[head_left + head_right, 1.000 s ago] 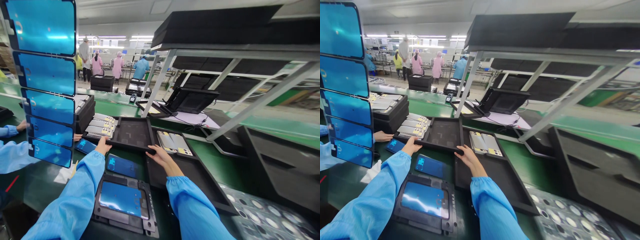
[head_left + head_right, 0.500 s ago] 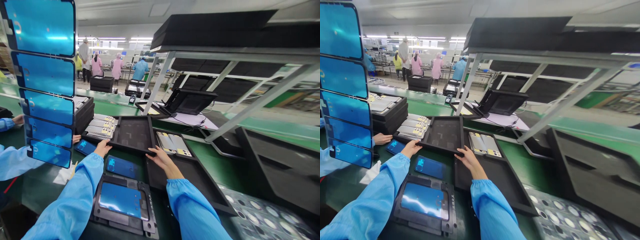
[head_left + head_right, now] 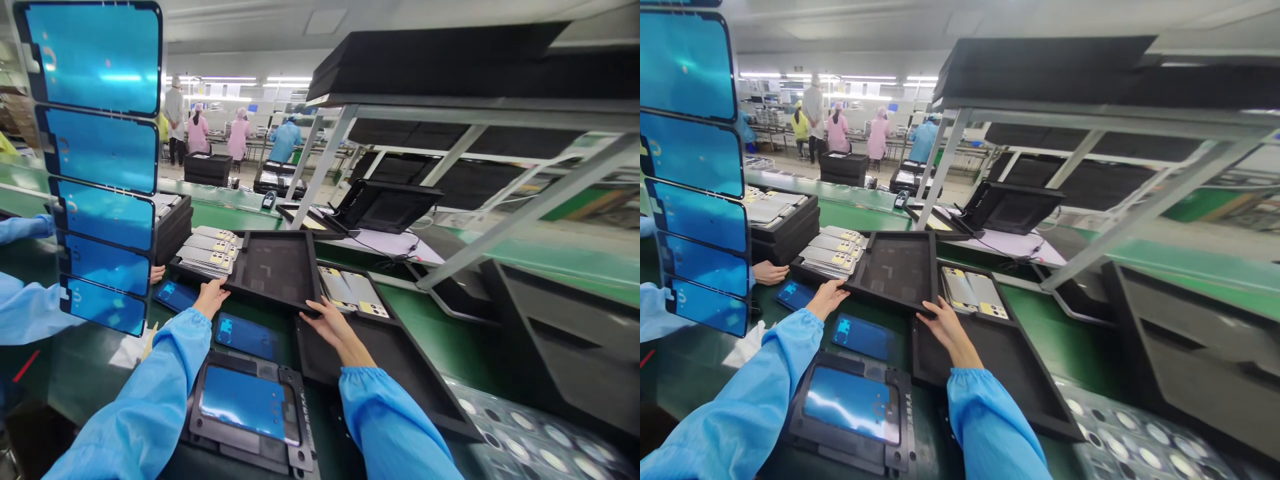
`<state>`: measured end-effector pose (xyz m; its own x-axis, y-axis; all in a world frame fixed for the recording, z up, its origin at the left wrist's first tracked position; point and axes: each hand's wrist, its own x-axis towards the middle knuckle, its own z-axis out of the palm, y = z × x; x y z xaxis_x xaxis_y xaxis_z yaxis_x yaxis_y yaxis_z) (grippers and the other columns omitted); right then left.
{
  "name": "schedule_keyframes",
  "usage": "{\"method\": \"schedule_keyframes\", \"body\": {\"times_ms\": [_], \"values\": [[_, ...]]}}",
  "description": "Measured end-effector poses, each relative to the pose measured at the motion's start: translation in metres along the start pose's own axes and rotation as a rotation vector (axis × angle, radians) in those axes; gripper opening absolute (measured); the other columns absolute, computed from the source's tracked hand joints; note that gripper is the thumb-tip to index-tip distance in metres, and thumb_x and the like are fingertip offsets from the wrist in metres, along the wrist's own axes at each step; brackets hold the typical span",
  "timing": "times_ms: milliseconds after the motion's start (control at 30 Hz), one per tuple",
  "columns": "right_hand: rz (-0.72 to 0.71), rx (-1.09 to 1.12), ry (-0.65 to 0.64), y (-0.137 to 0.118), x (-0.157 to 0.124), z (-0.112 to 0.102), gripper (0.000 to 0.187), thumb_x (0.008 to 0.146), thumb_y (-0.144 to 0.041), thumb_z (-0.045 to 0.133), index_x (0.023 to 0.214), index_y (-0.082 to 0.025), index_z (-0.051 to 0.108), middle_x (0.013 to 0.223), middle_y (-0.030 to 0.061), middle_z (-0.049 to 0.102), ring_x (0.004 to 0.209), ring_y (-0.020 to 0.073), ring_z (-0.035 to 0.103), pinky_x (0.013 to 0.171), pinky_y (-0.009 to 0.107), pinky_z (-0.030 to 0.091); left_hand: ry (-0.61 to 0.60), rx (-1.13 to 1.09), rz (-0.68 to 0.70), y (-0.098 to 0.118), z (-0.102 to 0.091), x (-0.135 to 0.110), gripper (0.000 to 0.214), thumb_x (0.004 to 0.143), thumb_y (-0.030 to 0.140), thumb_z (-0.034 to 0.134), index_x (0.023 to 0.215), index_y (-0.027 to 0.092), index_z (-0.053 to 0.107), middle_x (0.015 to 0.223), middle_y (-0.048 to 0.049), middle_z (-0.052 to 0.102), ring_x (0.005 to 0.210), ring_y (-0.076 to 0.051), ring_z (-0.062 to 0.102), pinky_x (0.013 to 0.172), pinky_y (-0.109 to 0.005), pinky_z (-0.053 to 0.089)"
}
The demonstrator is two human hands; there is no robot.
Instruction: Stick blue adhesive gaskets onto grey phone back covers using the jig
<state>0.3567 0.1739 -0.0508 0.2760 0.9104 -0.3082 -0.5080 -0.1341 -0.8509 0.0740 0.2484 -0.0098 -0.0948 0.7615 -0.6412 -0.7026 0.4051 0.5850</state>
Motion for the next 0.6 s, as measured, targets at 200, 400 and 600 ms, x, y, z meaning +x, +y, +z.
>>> {"method": "schedule_keyframes", "body": {"times_ms": [200,400,600], "values": [[-0.025,-0.001,0.009,-0.007,-0.004,-0.001,0.028,0.098,-0.030,0.066,0.122,-0.017,0.063,0.117,0.0070,0.068,0.095,0.0196,0.069,0.078,0.037,0.062,-0.024,0.024,0.005,0.001,0.005,-0.008,0.039,0.095,0.036,0.065,0.129,0.018,0.059,0.130,-0.0108,0.062,0.109,-0.025,0.065,0.090,-0.046,0.058],[-0.005,-0.012,0.000,-0.005,-0.009,-0.008,0.019,0.081,-0.019,0.079,0.096,-0.018,0.068,0.096,0.0016,0.071,0.079,0.0154,0.069,0.065,0.029,0.063,-0.004,0.013,0.009,-0.006,-0.002,-0.013,0.039,0.095,0.036,0.065,0.129,0.018,0.059,0.129,-0.0107,0.063,0.108,-0.025,0.066,0.090,-0.046,0.058],[0.005,-0.046,-0.013,-0.001,-0.002,-0.014,0.044,0.044,-0.015,0.090,0.079,-0.027,0.067,0.086,-0.0010,0.073,0.073,0.0189,0.069,0.059,0.032,0.066,0.003,0.004,0.019,-0.011,-0.006,-0.012,0.040,0.095,0.037,0.065,0.130,0.018,0.059,0.130,-0.0109,0.062,0.110,-0.025,0.065,0.091,-0.047,0.058]]}}
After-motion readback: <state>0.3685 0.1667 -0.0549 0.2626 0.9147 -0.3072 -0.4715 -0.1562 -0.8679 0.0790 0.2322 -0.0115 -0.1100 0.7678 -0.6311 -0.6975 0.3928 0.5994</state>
